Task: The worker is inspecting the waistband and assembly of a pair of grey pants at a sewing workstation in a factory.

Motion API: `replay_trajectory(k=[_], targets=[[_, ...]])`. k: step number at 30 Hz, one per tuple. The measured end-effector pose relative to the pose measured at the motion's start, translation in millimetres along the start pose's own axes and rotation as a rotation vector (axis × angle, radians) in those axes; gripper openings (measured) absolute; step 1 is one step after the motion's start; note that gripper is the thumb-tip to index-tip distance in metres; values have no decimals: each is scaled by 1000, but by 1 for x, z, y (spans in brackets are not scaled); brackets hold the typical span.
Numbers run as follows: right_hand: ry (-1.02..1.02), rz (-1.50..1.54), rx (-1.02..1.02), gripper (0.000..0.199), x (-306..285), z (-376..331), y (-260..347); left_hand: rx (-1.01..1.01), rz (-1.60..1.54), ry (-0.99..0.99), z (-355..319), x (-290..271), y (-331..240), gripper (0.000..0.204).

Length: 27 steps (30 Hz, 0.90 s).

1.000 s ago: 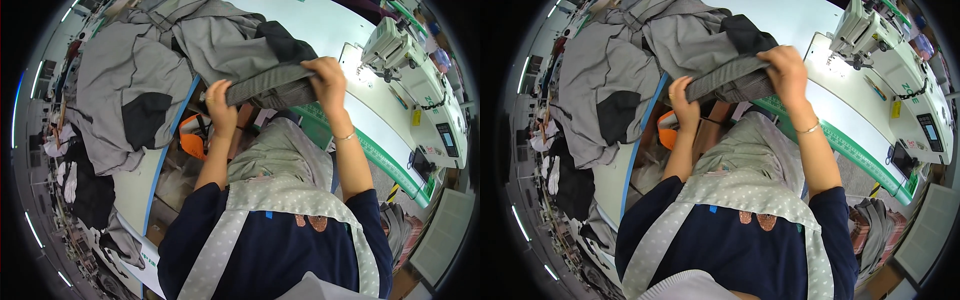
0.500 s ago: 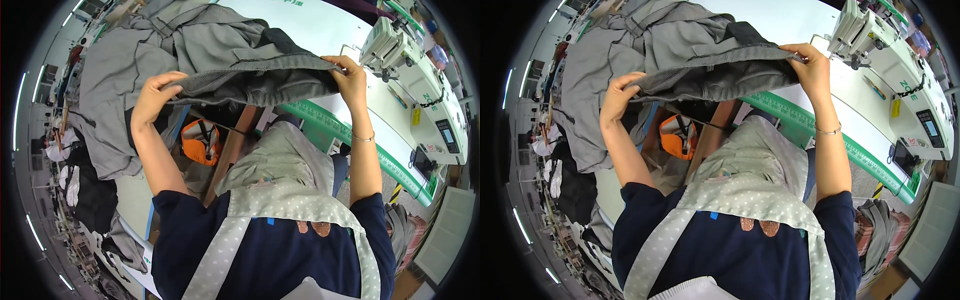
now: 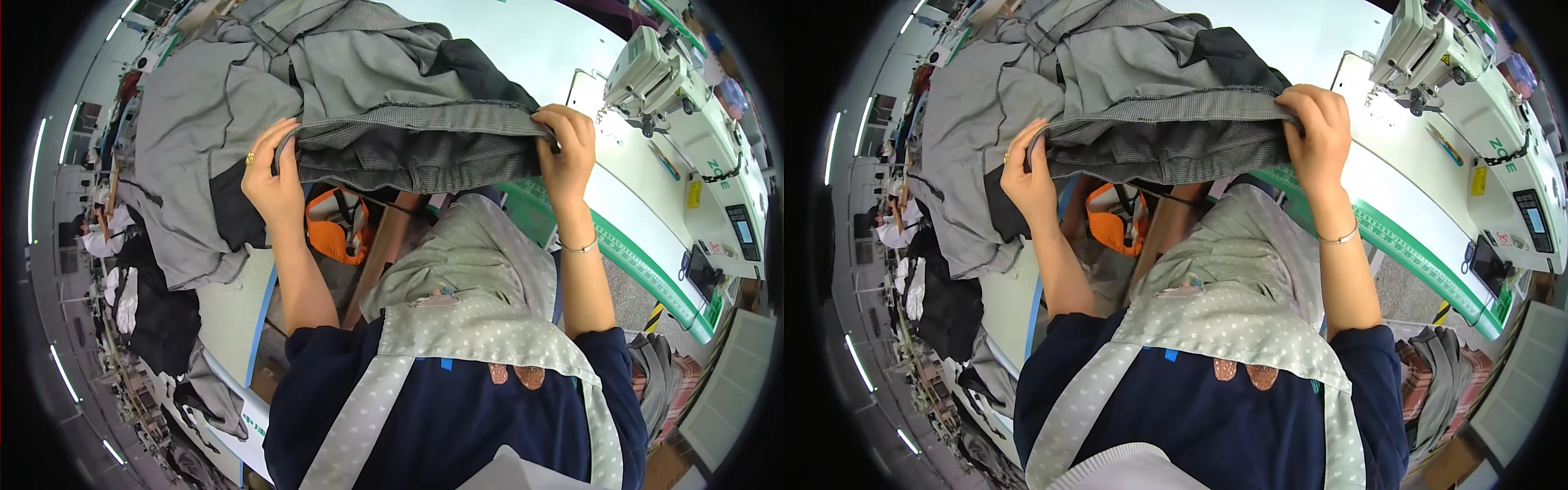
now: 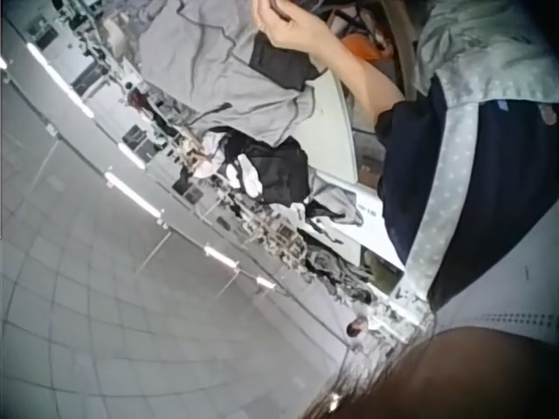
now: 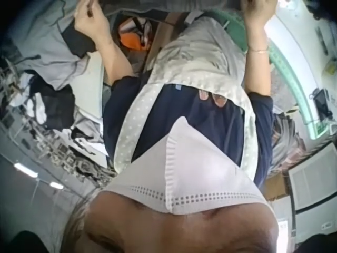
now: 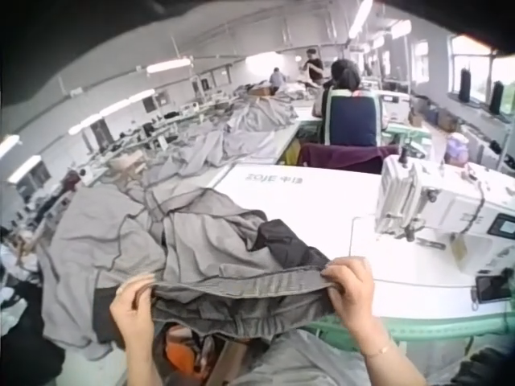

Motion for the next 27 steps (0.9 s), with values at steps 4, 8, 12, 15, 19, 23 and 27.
replay_trajectory(k=[4, 8, 12, 15, 19, 23, 27], targets=[[120, 5, -27, 38, 15, -13, 5, 17, 77, -75, -17, -9, -1, 15], [92, 70, 16, 40, 17, -25, -5, 210, 322, -100, -38, -16, -5, 19], [-2, 22, 28, 41, 6, -31, -14, 268, 325, -105, -61, -25, 9, 23], [-55, 59, 64, 40, 7, -37, -16, 220, 276, -94, -73, -21, 10, 29], [44, 23, 109, 42, 20, -46, -10, 72, 148, -135, -94, -14, 34, 33], [91, -68, 36, 45, 25, -47, 7, -33, 3, -186, -91, -18, 37, 43], [134, -70, -90, 45, 27, -43, 24, -51, 72, -209, -86, -25, 36, 45]])
Point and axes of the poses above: each hand's wrist, its own z-axis towards the middle knuckle, its own x-axis out of the palm, y = z × x, the point moved 10 cm from there along z, towards the middle knuckle, and after that the axes turned 9 degrees about -z, right-handed, at the moved point
